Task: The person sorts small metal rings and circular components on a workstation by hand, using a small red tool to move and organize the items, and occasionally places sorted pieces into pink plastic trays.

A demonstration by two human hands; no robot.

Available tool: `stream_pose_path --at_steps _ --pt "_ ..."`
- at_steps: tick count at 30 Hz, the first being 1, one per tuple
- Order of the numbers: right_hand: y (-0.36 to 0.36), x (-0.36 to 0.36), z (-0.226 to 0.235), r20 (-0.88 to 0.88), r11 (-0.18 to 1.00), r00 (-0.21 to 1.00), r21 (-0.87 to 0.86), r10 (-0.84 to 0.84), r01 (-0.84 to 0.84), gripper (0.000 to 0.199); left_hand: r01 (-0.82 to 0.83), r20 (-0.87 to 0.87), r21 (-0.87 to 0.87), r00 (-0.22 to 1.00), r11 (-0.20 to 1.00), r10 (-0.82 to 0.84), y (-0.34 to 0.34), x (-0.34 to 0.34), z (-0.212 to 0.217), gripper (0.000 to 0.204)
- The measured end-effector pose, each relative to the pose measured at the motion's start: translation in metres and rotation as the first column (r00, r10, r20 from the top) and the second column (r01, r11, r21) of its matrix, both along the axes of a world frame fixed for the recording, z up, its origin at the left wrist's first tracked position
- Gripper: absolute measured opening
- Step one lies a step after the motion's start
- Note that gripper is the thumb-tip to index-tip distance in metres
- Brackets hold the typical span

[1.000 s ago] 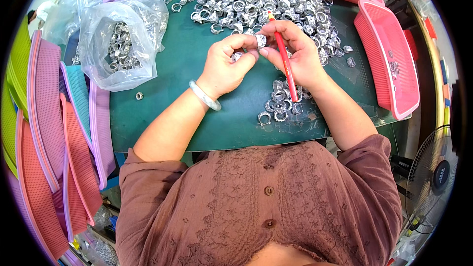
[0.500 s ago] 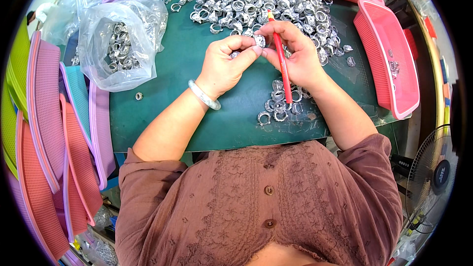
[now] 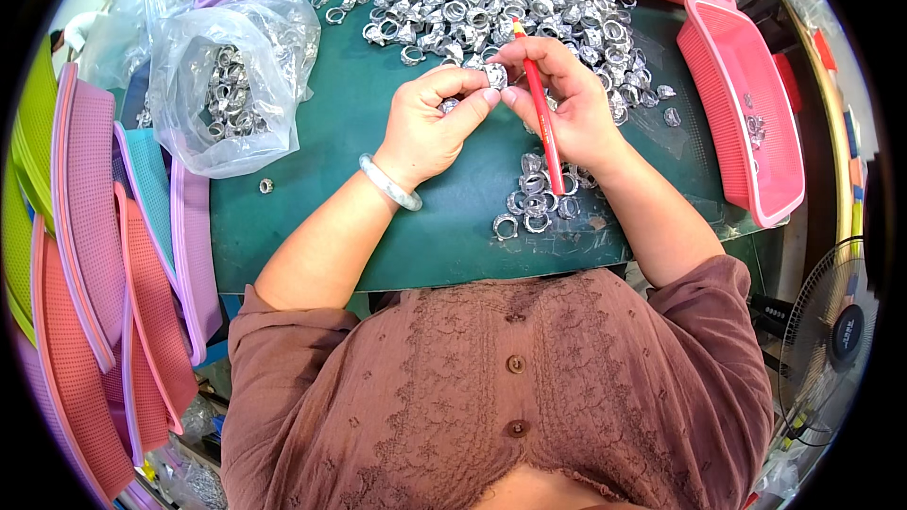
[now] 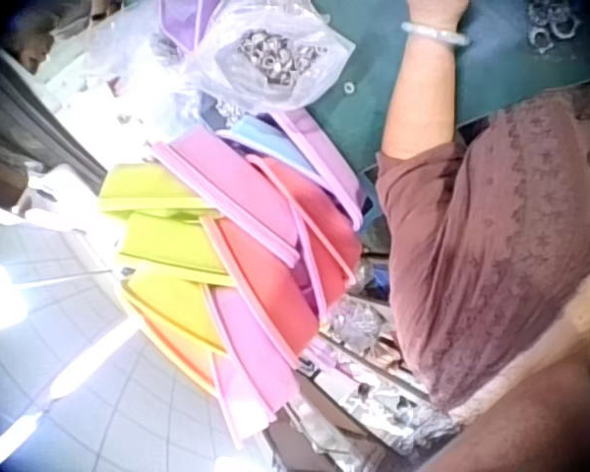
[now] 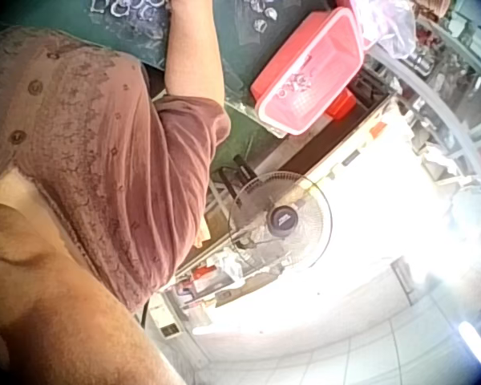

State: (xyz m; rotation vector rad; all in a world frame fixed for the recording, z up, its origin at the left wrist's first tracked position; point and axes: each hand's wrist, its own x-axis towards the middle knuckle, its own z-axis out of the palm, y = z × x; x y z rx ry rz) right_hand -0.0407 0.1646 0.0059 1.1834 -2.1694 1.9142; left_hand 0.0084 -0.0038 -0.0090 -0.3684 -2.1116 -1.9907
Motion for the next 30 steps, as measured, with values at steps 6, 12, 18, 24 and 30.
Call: stream_pose_path --at_steps 6,12,18,24,30 --pt "-0.0007 0.0004 0.0001 0.006 1.000 1.000 -0.007 -0.015 0.015 0.035 0.013 0.039 0.060 0.999 0.998 -0.015 0.0021 0.0023 0.0032 0.010" --pt "-0.0007 -0.0005 -0.0013 -0.015 1.000 1.000 -0.015 -0.017 0.017 0.035 0.010 0.077 0.075 0.997 0.997 -0.016 0.0023 0.0039 0.0082 0.010" --pt "0.0004 -0.0001 0.0007 -0.035 1.000 0.999 0.021 -0.014 0.015 0.035 0.000 0.120 0.119 0.993 0.993 -0.014 0.0023 0.0033 0.0068 0.010" --pt "0.0000 0.0000 0.0012 -0.040 1.000 0.999 0.015 -0.008 0.009 0.035 -0.017 0.117 0.106 0.993 0.994 0.005 0.0026 0.0037 0.0067 0.009" --pt "0.0002 0.0007 0.0029 -0.044 1.000 0.999 0.009 -0.008 0.009 0.034 -0.018 0.105 0.088 0.994 0.996 0.008 0.0022 0.0033 0.0056 0.008"
